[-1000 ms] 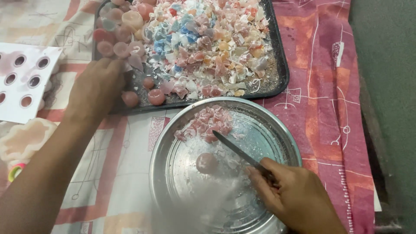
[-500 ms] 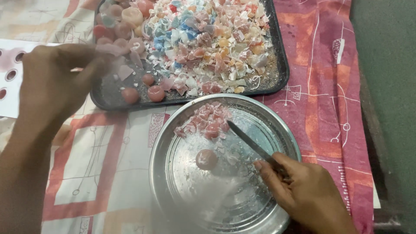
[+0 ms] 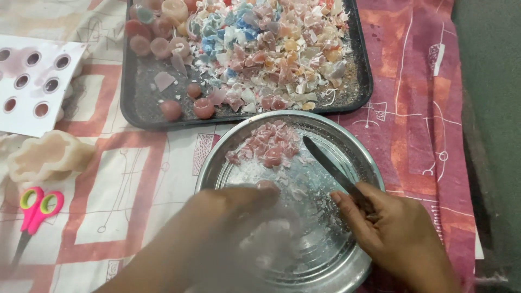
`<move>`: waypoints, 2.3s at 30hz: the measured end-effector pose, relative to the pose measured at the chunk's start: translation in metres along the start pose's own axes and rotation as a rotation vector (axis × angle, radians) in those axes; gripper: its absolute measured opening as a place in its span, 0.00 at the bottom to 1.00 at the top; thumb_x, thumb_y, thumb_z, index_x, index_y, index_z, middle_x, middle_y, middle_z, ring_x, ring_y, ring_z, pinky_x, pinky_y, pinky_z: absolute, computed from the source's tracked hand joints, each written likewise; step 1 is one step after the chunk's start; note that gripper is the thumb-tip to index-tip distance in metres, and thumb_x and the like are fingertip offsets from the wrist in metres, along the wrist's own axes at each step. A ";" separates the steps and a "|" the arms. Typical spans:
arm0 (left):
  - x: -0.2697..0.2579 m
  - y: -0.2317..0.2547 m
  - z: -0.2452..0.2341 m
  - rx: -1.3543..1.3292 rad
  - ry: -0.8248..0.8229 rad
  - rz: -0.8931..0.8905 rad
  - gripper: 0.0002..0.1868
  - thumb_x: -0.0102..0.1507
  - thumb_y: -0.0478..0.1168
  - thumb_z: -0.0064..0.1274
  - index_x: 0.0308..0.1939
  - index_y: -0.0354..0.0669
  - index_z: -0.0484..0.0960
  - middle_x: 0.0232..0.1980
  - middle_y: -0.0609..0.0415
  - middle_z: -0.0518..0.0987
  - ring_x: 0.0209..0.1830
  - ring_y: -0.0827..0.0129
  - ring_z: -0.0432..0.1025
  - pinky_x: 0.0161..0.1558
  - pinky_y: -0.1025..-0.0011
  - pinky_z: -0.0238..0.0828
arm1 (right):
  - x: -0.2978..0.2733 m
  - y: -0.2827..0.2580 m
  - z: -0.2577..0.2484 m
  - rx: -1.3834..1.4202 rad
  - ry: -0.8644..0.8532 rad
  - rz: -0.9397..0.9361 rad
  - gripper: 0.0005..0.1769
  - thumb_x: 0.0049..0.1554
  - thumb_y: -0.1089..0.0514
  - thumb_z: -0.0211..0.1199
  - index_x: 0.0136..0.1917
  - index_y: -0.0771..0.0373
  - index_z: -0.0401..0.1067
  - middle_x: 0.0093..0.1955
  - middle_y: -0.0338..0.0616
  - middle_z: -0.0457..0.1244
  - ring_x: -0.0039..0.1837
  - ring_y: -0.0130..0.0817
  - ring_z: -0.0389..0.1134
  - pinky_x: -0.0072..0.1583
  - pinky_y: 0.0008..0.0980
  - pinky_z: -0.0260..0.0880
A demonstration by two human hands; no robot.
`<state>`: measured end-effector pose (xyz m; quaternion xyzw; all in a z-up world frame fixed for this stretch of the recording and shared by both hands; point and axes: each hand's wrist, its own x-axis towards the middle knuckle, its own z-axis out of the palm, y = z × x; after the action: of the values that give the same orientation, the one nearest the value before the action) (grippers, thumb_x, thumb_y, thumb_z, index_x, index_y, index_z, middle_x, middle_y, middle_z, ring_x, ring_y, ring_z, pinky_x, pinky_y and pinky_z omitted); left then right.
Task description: Scraping and shaping colorful wax pieces on a metal plate into a mold.
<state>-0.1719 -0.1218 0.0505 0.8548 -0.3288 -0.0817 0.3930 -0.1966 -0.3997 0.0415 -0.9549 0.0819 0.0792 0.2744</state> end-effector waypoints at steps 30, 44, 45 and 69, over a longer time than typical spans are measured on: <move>0.098 -0.196 -0.121 0.589 0.245 -0.076 0.14 0.61 0.31 0.56 0.51 0.42 0.86 0.55 0.46 0.82 0.51 0.50 0.77 0.51 0.56 0.73 | 0.006 0.016 0.003 -0.032 -0.080 0.129 0.18 0.57 0.41 0.66 0.44 0.58 0.79 0.22 0.49 0.65 0.27 0.38 0.67 0.33 0.40 0.65; 0.109 -0.134 -0.120 0.459 0.036 -0.107 0.10 0.64 0.38 0.57 0.49 0.42 0.83 0.44 0.48 0.85 0.43 0.59 0.81 0.46 0.59 0.75 | 0.012 0.006 0.000 0.020 -0.007 0.002 0.18 0.53 0.43 0.69 0.42 0.60 0.77 0.22 0.54 0.63 0.23 0.47 0.67 0.30 0.45 0.63; 0.113 -0.129 -0.115 0.430 0.000 -0.023 0.13 0.62 0.37 0.57 0.50 0.43 0.84 0.43 0.48 0.85 0.42 0.59 0.81 0.47 0.60 0.75 | 0.012 0.005 0.000 0.031 0.010 -0.013 0.17 0.52 0.43 0.69 0.42 0.59 0.77 0.23 0.54 0.65 0.24 0.47 0.69 0.30 0.45 0.64; 0.089 0.003 0.016 0.165 -0.421 0.107 0.12 0.66 0.46 0.57 0.39 0.41 0.80 0.38 0.50 0.79 0.45 0.55 0.76 0.48 0.57 0.72 | 0.004 0.010 -0.024 -0.054 0.072 0.202 0.19 0.60 0.43 0.66 0.49 0.61 0.82 0.31 0.50 0.69 0.33 0.36 0.73 0.35 0.37 0.70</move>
<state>-0.1117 -0.1889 0.0527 0.8295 -0.4540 -0.2102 0.2480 -0.1922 -0.4216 0.0554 -0.9510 0.1854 0.0741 0.2360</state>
